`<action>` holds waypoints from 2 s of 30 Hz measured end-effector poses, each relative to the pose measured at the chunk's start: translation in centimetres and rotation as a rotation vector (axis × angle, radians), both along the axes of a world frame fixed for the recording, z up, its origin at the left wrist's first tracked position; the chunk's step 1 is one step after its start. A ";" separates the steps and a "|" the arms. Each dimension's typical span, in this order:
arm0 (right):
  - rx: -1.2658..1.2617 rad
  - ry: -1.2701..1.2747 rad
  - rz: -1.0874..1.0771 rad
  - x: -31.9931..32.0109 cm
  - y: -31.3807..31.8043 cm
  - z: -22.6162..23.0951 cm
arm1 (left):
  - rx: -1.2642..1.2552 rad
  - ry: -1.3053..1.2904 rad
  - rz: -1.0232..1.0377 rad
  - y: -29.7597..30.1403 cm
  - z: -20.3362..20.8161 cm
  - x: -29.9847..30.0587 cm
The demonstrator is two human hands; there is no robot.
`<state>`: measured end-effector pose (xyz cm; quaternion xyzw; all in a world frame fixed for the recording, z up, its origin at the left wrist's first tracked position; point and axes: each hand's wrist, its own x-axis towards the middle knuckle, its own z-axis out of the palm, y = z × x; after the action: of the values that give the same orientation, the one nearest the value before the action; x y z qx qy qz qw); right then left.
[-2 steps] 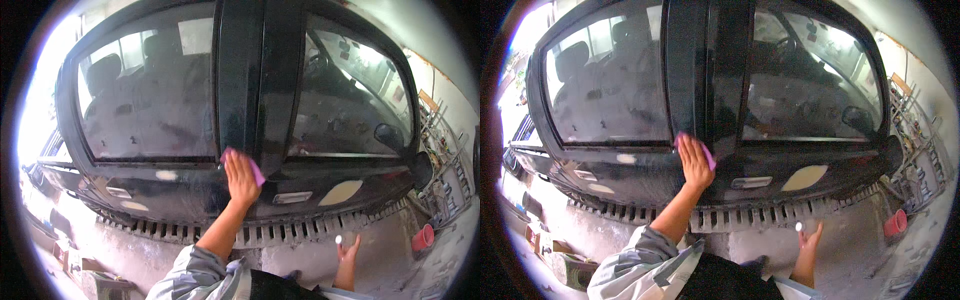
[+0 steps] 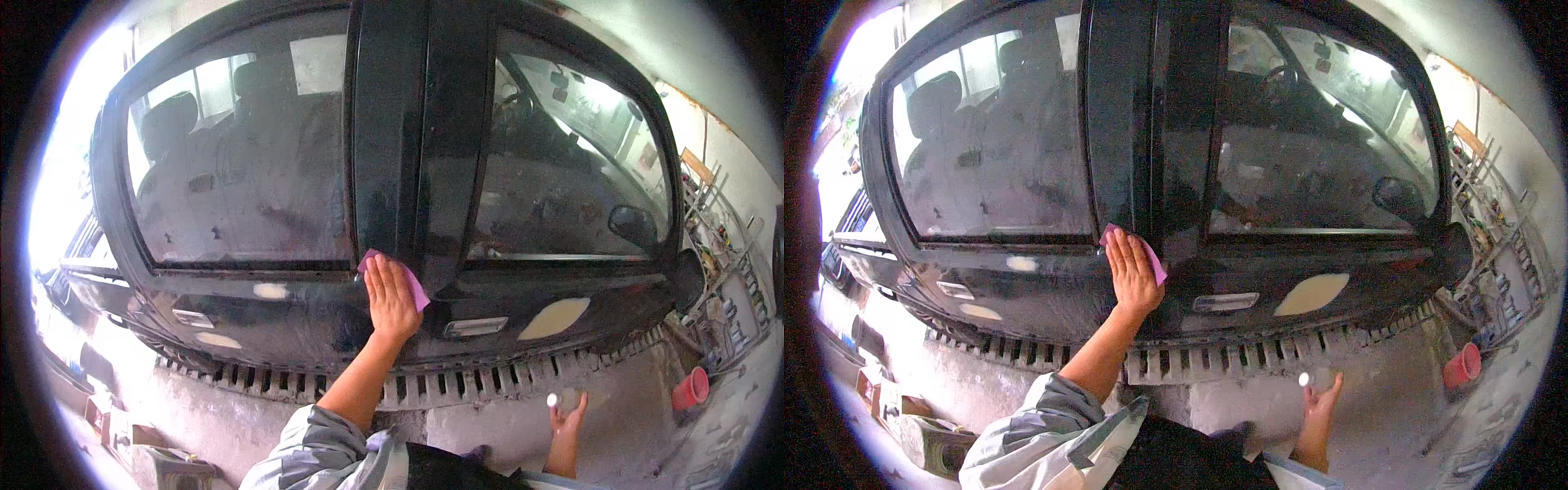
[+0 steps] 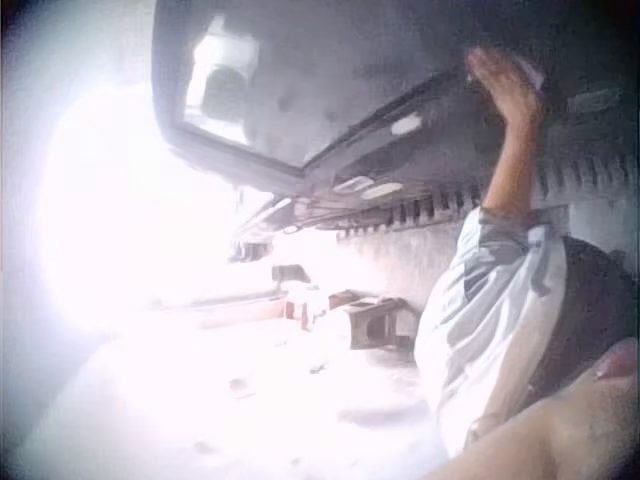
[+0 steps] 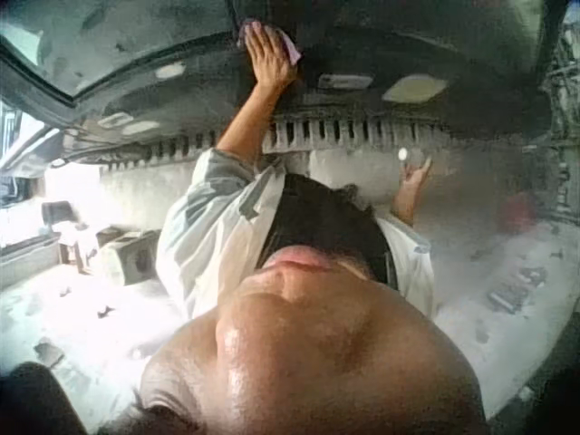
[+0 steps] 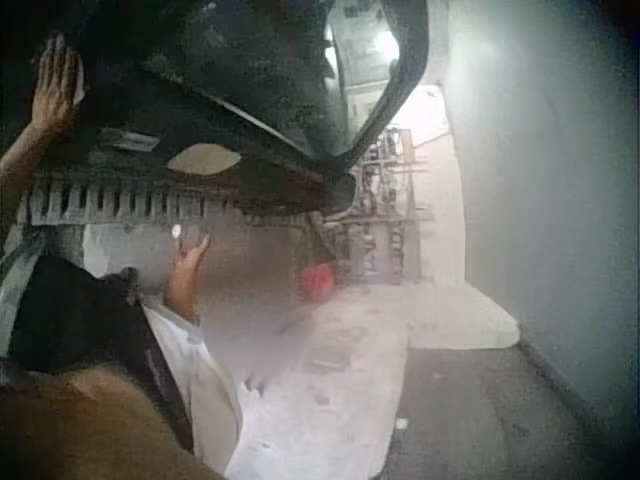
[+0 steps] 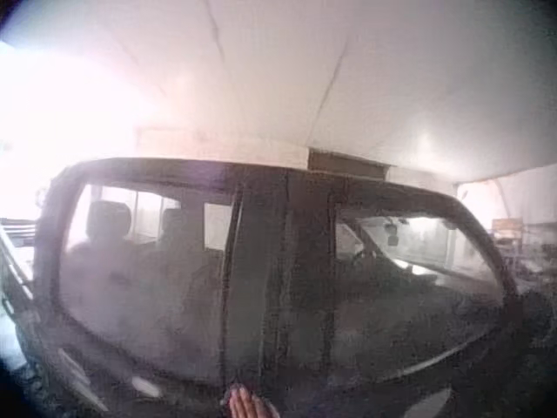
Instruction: The person repeatedly pours liquid from a plastic bottle onto a car window and wipes the surface with a purple cloth. The person moves around the window, treating different sections and occasionally refilling the bottle from a bucket.
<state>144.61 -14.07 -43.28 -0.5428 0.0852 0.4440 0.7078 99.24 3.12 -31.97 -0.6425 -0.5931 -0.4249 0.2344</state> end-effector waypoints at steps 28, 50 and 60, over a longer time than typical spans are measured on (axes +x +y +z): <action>0.280 -0.003 -0.096 4.8 -10.8 -11.1 | 0.405 0.026 0.147 11.3 28.1 -1.9; 0.166 0.015 -0.024 -0.4 -9.6 -4.5 | -0.291 -0.166 -0.282 -8.4 2.4 -5.2; 0.326 -0.007 -0.022 -2.0 -8.6 -3.0 | 0.066 -0.399 0.017 1.3 21.2 -9.8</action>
<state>142.62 -22.71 -46.27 -0.4213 0.0157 0.4425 0.7915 89.48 4.39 -10.75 -0.5325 -0.6187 -0.5612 0.1366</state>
